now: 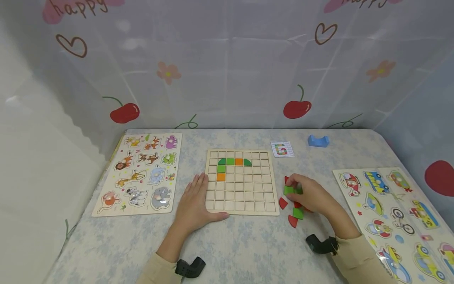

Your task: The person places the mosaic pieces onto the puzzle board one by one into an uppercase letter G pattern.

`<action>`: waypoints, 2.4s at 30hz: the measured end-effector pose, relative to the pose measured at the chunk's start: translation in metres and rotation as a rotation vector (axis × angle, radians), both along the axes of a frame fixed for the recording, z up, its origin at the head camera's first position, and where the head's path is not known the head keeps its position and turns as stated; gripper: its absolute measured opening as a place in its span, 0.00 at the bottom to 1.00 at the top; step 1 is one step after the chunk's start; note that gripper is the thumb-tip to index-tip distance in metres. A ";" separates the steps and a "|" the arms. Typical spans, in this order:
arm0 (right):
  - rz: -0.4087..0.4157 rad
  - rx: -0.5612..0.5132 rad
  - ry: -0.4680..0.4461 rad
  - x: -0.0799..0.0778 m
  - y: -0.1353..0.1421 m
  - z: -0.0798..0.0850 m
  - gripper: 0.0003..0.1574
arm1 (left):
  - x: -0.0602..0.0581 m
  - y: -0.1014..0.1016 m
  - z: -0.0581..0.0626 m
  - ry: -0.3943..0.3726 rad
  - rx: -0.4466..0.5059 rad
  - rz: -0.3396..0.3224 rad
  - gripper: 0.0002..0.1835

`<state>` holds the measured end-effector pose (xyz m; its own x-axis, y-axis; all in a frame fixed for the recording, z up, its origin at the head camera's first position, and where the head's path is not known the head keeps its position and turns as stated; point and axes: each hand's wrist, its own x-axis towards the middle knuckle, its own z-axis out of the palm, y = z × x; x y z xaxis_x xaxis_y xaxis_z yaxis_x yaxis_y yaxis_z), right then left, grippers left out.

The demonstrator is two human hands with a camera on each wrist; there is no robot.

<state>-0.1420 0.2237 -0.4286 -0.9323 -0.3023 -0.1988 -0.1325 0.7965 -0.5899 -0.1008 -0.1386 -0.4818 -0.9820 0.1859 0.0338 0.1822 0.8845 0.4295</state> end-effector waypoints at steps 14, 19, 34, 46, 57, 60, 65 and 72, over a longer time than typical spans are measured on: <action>-0.020 -0.168 0.051 -0.016 -0.048 0.005 0.11 | 0.000 -0.001 -0.001 -0.013 -0.011 0.002 0.77; 0.029 -0.242 0.036 -0.021 -0.087 0.004 0.11 | -0.001 0.000 0.000 -0.019 -0.004 0.003 0.77; 0.097 -0.197 0.090 -0.021 -0.173 -0.006 0.08 | -0.001 0.000 -0.001 0.002 -0.031 -0.015 0.77; 0.117 -0.130 0.131 -0.019 -0.181 -0.012 0.09 | 0.001 0.000 0.002 0.003 -0.033 -0.015 0.76; 0.172 -0.077 0.199 -0.014 -0.174 -0.010 0.05 | 0.001 0.000 0.003 -0.008 -0.032 -0.017 0.76; 0.199 -0.070 0.201 -0.010 -0.168 -0.006 0.03 | 0.001 0.000 0.003 -0.005 -0.026 -0.014 0.76; 0.163 -0.055 0.143 -0.002 -0.145 0.004 0.09 | 0.001 0.001 0.003 -0.005 -0.021 -0.003 0.76; 0.084 -0.012 0.103 0.007 -0.091 0.012 0.14 | 0.001 0.001 0.002 -0.004 -0.015 0.002 0.77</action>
